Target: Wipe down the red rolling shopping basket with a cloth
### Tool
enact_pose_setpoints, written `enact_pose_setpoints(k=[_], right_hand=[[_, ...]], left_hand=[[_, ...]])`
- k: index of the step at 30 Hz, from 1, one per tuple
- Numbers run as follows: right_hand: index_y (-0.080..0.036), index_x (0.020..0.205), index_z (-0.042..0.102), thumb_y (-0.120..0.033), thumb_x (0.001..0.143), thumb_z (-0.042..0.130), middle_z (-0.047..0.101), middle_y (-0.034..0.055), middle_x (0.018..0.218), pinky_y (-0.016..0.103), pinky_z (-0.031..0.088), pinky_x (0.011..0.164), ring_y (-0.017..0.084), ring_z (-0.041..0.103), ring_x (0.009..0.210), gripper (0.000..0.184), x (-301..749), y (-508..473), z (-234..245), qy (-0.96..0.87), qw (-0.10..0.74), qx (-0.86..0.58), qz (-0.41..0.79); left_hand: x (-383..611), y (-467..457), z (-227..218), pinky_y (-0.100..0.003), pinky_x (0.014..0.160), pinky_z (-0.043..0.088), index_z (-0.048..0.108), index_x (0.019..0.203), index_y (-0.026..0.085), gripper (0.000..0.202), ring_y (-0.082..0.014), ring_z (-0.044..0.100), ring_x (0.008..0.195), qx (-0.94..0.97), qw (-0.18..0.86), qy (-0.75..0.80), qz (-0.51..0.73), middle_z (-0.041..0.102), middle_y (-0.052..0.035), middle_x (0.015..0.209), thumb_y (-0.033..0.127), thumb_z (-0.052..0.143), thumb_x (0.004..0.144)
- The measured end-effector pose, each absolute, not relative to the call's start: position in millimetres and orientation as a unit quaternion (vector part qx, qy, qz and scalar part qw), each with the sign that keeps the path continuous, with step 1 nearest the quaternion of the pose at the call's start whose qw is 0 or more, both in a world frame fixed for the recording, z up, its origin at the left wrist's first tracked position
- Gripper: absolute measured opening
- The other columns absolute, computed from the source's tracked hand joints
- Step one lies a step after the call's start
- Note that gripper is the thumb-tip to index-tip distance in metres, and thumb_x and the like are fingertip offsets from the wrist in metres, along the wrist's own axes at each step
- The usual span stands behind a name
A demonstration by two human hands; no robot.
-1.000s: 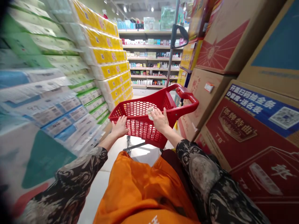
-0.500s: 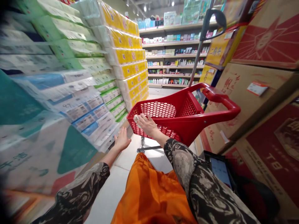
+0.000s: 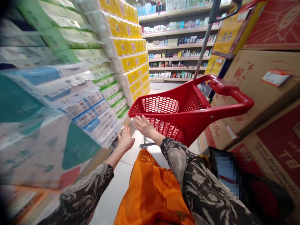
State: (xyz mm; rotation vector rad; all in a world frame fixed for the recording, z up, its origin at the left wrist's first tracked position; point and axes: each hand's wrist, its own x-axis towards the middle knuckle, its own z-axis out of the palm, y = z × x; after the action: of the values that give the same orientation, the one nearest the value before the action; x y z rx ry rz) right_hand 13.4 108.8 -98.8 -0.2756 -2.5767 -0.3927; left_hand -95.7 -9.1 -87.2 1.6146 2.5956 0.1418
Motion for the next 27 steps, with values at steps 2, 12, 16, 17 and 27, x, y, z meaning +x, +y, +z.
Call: enact_pose_setpoints(k=[2,12,16,17,27], right_hand=[[-0.009,0.136,0.039,-0.013,0.094,0.034,0.041,0.0124,0.141,0.049,0.025,0.111,0.026,0.031,0.134,0.043,8.4,111.9,-98.9,-0.95,0.258,-0.107,-0.141],[-0.011,0.128,0.048,-0.009,0.087,0.047,0.055,0.0128,0.129,0.041,0.03,0.11,0.022,0.044,0.126,0.041,50.3,92.2,-152.6,-0.972,0.154,-0.144,-0.104],[-0.017,0.135,0.041,-0.012,0.093,0.036,0.041,0.0085,0.142,0.048,0.019,0.113,0.024,0.028,0.136,0.043,60.3,97.5,-112.2,-0.939,0.265,-0.178,-0.13],[-0.018,0.137,0.04,-0.012,0.093,0.034,0.04,0.0077,0.143,0.049,0.018,0.113,0.023,0.026,0.136,0.044,61.0,100.9,-104.6,-0.931,0.28,-0.194,-0.13],[-0.012,0.132,0.045,-0.005,0.085,0.046,0.049,0.0134,0.135,0.048,0.028,0.109,0.025,0.037,0.13,0.047,69.8,89.4,-153.6,-0.955,0.182,-0.222,-0.078]], left_hand=[[-91.9,-9.1,-87.3,-0.059,0.11,0.014,0.017,0.143,0.009,0.075,-0.0247,0.011,0.141,0.532,0.034,0.845,0.045,0.011,-0.0135,0.153,0.02,0.044,0.074],[-69.3,-12.4,-97.2,-0.059,0.109,0.017,0.02,0.143,0.009,0.074,-0.0249,0.015,0.14,0.581,0.009,0.814,0.017,0.015,-0.0121,0.152,0.018,0.042,0.073],[-67.4,-5.5,-91.4,-0.06,0.109,0.017,0.018,0.143,0.009,0.076,-0.0256,0.014,0.141,0.574,-0.001,0.818,0.036,0.014,-0.0134,0.152,0.019,0.044,0.072],[-66.2,-3.7,-89.5,-0.059,0.109,0.016,0.017,0.143,0.009,0.077,-0.0255,0.013,0.141,0.572,-0.004,0.819,0.04,0.013,-0.0133,0.153,0.019,0.044,0.072],[-32.6,-3.5,-78.3,-0.059,0.11,0.014,0.02,0.143,0.009,0.071,-0.0249,0.012,0.141,0.635,-0.018,0.773,-0.002,0.013,-0.0133,0.153,0.016,0.038,0.074]])
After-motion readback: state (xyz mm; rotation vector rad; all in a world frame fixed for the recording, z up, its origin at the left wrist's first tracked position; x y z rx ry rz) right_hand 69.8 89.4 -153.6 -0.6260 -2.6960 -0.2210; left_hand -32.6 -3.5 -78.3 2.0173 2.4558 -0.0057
